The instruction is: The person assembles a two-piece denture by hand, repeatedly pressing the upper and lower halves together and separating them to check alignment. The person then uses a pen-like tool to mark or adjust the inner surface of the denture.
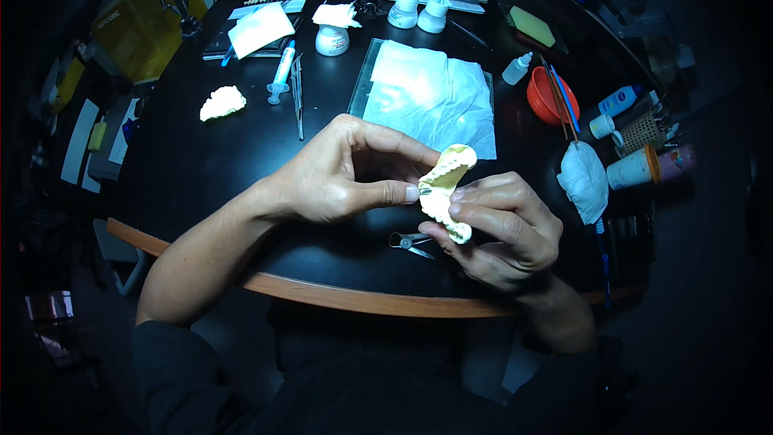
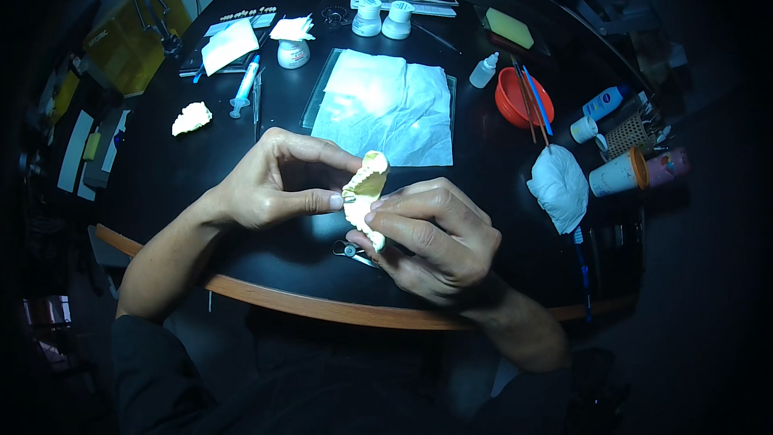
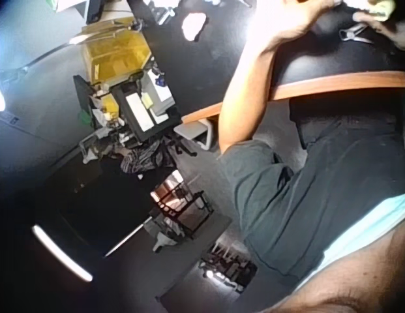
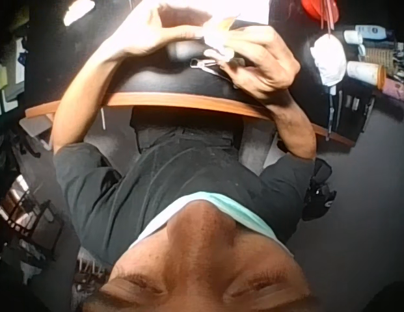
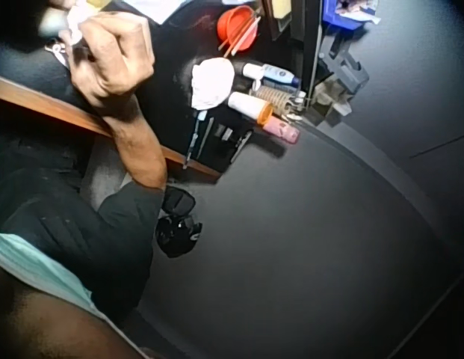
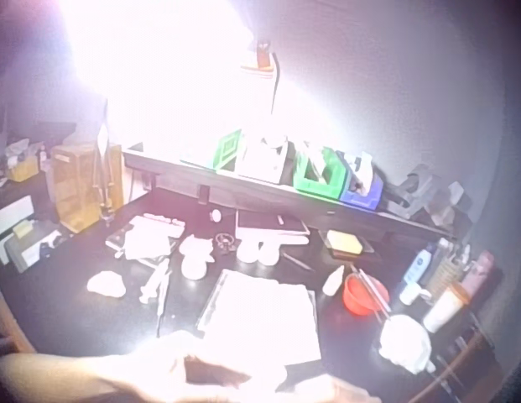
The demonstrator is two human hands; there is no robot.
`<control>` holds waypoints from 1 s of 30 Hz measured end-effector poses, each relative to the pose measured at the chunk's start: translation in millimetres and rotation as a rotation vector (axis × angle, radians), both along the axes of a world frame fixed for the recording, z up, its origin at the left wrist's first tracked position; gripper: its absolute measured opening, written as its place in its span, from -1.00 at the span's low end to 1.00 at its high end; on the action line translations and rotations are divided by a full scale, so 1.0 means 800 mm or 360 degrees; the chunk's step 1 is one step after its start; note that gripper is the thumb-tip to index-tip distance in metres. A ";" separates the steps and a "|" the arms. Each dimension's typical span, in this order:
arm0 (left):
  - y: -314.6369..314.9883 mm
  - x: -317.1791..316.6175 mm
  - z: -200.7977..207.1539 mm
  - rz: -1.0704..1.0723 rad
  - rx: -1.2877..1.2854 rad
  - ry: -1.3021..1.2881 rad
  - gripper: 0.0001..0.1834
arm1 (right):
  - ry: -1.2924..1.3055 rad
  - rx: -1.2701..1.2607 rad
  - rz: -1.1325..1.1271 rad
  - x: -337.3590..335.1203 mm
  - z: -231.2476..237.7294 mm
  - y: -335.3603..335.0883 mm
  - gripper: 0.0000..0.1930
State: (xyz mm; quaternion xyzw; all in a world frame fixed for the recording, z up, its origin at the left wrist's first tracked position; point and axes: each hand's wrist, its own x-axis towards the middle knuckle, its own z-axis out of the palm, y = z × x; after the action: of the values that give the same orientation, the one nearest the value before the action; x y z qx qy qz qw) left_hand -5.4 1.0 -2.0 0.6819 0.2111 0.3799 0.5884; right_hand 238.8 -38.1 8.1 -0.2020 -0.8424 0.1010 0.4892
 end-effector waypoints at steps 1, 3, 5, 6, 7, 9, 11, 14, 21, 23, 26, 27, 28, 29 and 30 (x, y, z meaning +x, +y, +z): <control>0.001 -0.001 0.000 0.0008 0.0003 -0.0011 -0.58 | -0.0011 0.0003 -0.0009 0.000 -0.001 -0.001 -0.56; 0.002 -0.003 0.001 -0.0143 -0.0275 -0.0109 -0.55 | -0.0002 0.0019 -0.0010 -0.001 -0.004 0.001 -0.56; -0.001 -0.002 0.003 -0.0163 -0.0354 -0.0150 -0.52 | -0.0001 0.0031 -0.0022 -0.003 -0.004 0.002 -0.56; -0.002 -0.001 0.003 -0.0195 -0.0435 -0.0187 -0.50 | 0.0003 0.0041 -0.0045 -0.003 -0.003 0.002 -0.56; -0.002 0.000 0.003 -0.0197 -0.0430 -0.0194 -0.50 | -0.0004 0.0046 -0.0046 -0.002 -0.002 0.000 -0.56; -0.002 0.000 0.000 -0.0202 -0.0493 -0.0201 -0.47 | -0.0070 -0.0052 -0.0038 -0.001 -0.002 -0.001 -0.55; -0.001 -0.003 -0.006 -0.0199 -0.0512 -0.0220 -0.49 | -0.0026 -0.0078 -0.0038 -0.006 -0.001 0.000 -0.51; 0.002 -0.003 0.000 -0.0238 -0.0499 -0.0222 -0.51 | -0.0091 -0.0048 -0.0100 0.004 -0.008 0.002 -0.28; 0.007 -0.007 -0.004 -0.0245 -0.0422 -0.0099 -0.50 | 0.0003 -0.0373 -0.0009 -0.002 -0.014 0.003 0.07; 0.005 -0.004 -0.005 -0.0220 -0.0461 -0.0144 -0.49 | 0.0017 -0.0372 -0.0001 -0.001 -0.018 0.004 0.11; 0.005 -0.003 -0.001 -0.0194 -0.0548 -0.0171 -0.49 | -0.0005 -0.0255 -0.0035 0.001 -0.019 0.008 0.12; 0.006 -0.003 -0.003 -0.0194 -0.0604 -0.0155 -0.51 | -0.0009 -0.0258 -0.0043 0.001 -0.020 0.009 0.12; 0.007 -0.002 -0.005 -0.0203 -0.0607 -0.0158 -0.51 | 0.0016 -0.0234 -0.0069 0.000 -0.021 0.010 0.12; 0.008 -0.002 -0.008 -0.0216 -0.0752 -0.0167 -0.54 | 0.0026 -0.0224 -0.0086 -0.002 -0.022 0.010 0.12; 0.007 -0.003 -0.007 -0.0221 -0.0892 -0.0173 -0.57 | 0.0040 -0.0211 -0.0094 -0.004 -0.021 0.009 0.12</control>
State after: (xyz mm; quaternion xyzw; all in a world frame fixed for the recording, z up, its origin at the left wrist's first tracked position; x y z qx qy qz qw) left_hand -7.7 6.7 -7.5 0.4841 0.2288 0.3017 0.7888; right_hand 235.5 -31.0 -8.8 -0.2575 -0.8212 0.1445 0.4882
